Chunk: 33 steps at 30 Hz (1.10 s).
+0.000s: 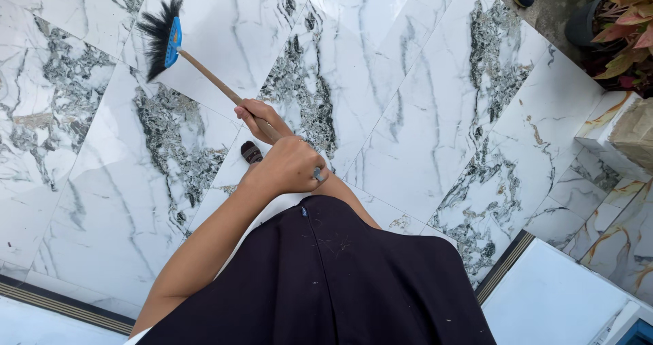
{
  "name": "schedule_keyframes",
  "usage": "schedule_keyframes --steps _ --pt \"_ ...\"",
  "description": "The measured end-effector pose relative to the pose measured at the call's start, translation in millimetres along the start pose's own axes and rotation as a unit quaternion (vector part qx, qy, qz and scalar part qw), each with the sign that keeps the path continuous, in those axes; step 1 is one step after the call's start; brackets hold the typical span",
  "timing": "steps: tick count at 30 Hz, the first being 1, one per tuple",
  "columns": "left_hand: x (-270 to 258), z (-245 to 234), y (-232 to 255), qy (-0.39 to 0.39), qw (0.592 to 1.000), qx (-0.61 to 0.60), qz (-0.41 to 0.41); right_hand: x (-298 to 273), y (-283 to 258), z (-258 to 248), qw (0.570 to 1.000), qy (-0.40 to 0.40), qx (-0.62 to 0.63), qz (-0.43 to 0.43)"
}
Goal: The person sweeps a tiled floor and an outdoor ground area using a broom, pushing debris along the surface.
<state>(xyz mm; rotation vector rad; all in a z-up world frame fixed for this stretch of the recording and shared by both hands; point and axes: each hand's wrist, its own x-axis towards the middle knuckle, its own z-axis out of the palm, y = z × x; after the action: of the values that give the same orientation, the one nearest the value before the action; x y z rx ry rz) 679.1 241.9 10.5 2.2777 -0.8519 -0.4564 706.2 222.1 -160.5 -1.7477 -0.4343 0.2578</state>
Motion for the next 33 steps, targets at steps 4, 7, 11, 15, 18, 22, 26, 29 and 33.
schedule_keyframes --steps 4,7,11,15,18,22,26,29,33 --pt "-10 -71 45 0.062 0.989 -0.090 0.097 0 -62 -45 0.988 0.097 -0.011 -0.122" --pt "-14 -100 50 0.036 0.953 -0.227 0.195 -20 -90 -83 0.990 0.094 -0.101 -0.007" --pt "16 -77 -6 0.049 0.942 -0.274 0.185 -38 -51 -127 0.959 0.146 -0.200 0.135" --pt "66 -27 -80 0.035 0.938 -0.321 0.124 -34 39 -149 0.926 0.175 -0.307 0.133" --pt "81 -21 -123 0.013 0.928 -0.361 0.095 -6 88 -138 0.942 0.170 -0.267 0.115" --pt "96 -92 -163 0.015 0.968 -0.249 0.029 90 85 -103 0.975 0.140 -0.164 0.062" --pt "96 -171 -191 0.012 0.989 -0.145 -0.038 209 47 -55 0.995 0.038 -0.003 0.087" --pt "120 -188 -210 -0.011 0.994 -0.060 -0.086 278 16 -40 0.998 -0.035 0.032 0.034" --pt "137 -200 -223 -0.001 0.999 -0.020 -0.050 339 -14 -42 0.990 -0.128 0.021 -0.052"
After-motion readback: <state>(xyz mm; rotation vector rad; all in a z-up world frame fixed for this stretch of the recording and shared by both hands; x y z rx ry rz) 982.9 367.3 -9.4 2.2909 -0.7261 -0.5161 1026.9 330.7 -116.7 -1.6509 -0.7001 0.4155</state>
